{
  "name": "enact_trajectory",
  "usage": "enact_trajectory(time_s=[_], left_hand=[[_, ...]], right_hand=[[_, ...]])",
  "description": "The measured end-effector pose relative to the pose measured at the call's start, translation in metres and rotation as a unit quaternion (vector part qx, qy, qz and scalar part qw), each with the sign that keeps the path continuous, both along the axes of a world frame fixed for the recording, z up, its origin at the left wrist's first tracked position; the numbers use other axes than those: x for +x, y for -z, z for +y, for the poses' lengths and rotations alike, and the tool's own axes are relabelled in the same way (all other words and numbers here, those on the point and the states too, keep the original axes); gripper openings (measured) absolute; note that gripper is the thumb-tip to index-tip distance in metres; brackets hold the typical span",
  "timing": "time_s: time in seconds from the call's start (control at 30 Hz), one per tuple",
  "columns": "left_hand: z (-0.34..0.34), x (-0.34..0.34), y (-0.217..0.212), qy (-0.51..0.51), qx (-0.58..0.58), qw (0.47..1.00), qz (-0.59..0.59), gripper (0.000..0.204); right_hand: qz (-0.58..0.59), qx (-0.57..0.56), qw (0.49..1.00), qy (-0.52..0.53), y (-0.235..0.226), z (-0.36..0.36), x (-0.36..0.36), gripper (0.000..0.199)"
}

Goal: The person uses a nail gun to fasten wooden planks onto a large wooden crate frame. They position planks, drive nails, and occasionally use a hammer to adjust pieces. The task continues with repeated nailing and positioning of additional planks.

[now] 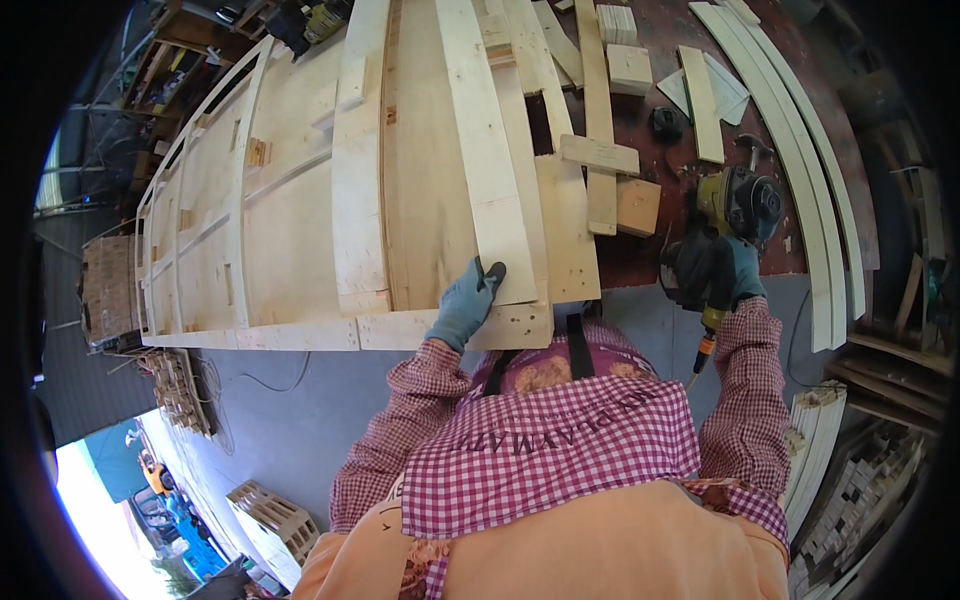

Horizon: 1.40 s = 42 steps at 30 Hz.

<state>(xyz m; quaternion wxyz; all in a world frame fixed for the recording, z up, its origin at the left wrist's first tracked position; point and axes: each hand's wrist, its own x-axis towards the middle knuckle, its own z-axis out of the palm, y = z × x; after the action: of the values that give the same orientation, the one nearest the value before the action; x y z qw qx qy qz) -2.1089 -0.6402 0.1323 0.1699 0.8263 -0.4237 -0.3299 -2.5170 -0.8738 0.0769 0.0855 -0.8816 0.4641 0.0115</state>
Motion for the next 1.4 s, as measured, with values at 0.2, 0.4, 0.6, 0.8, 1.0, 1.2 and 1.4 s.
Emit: enact_trajectory(time_s=[0.2,0.4,0.6,0.8,1.0,1.2,1.4], left_hand=[[0.001,0.003,0.002,0.007,-0.003,1.0,0.019,0.039],[0.0,0.003,0.005,0.003,-0.016,1.0,0.014,0.039],[-0.001,0.002,0.012,0.01,-0.04,0.999,0.032,0.045],[-0.005,0.001,-0.003,-0.002,0.042,0.999,-0.008,0.049],[-0.007,-0.004,0.011,0.008,-0.01,1.0,0.027,0.048],[0.007,-0.003,-0.006,0.015,0.025,0.998,0.06,0.06],[0.008,-0.01,-0.005,-0.017,-0.025,0.998,0.053,0.06]], right_hand=[[0.023,0.001,1.0,-0.006,0.008,0.0,-0.003,0.021],[0.015,-0.017,1.0,-0.012,-0.018,0.014,0.015,0.022],[0.023,0.007,1.0,0.008,-0.025,0.011,0.015,0.019],[-0.052,0.011,0.998,0.021,-0.019,0.004,0.017,0.025],[-0.12,0.046,0.991,0.037,0.02,-0.002,-0.018,0.021],[-0.116,0.044,0.992,0.006,0.002,0.007,0.015,0.019],[-0.108,0.043,0.993,0.002,-0.01,0.011,0.028,0.017]])
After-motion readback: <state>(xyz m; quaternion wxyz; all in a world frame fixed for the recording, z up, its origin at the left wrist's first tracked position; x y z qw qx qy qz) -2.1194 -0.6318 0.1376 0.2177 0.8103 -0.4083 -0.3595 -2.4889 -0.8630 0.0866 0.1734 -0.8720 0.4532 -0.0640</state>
